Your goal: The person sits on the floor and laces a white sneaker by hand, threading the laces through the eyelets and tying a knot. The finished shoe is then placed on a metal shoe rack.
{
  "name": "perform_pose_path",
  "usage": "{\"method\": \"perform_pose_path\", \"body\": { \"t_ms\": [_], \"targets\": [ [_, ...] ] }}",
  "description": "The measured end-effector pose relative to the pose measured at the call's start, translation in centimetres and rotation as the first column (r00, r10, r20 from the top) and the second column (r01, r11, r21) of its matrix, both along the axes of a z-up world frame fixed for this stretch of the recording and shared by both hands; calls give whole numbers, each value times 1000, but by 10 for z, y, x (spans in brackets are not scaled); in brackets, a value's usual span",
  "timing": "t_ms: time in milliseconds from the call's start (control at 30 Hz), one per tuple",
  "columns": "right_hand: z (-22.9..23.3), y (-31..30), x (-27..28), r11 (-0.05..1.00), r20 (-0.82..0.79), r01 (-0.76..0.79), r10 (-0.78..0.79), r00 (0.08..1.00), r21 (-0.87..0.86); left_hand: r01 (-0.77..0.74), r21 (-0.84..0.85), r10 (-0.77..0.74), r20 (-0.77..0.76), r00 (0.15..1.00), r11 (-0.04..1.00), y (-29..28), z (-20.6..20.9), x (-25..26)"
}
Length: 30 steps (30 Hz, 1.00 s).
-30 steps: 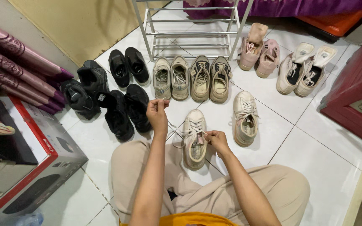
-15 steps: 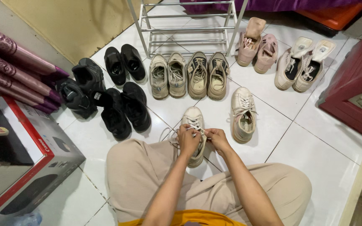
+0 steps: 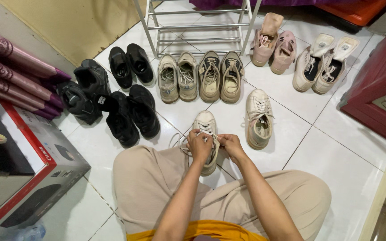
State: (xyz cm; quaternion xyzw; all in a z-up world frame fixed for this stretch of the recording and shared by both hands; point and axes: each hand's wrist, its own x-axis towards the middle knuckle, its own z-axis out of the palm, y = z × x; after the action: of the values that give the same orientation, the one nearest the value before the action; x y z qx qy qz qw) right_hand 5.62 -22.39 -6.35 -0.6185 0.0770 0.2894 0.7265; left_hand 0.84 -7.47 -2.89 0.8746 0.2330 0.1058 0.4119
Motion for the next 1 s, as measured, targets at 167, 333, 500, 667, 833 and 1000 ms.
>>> {"method": "perform_pose_path", "body": {
  "t_ms": [167,333,500,667,833,1000],
  "targets": [
    [0,-1,2,999,23,-34,34,999,-10,37,13,-37,-46,998,999,2,7,-2],
    [6,-1,2,998,23,-62,62,998,-20,37,-10,-38,-74,997,999,4,10,-1],
    [4,-2,6,999,27,-39,39,999,-21,108,-12,-109,-97,989,994,7,13,1],
    [-10,1,7,996,117,-22,33,993,-92,269,23,-265,-114,958,963,24,13,3],
    [-6,-8,16,989,116,53,-37,993,-141,379,-7,-377,-116,919,925,48,6,15],
    [21,-30,19,722,446,147,242,861,-676,382,-94,-389,-66,919,919,66,2,25]
  ]
}}
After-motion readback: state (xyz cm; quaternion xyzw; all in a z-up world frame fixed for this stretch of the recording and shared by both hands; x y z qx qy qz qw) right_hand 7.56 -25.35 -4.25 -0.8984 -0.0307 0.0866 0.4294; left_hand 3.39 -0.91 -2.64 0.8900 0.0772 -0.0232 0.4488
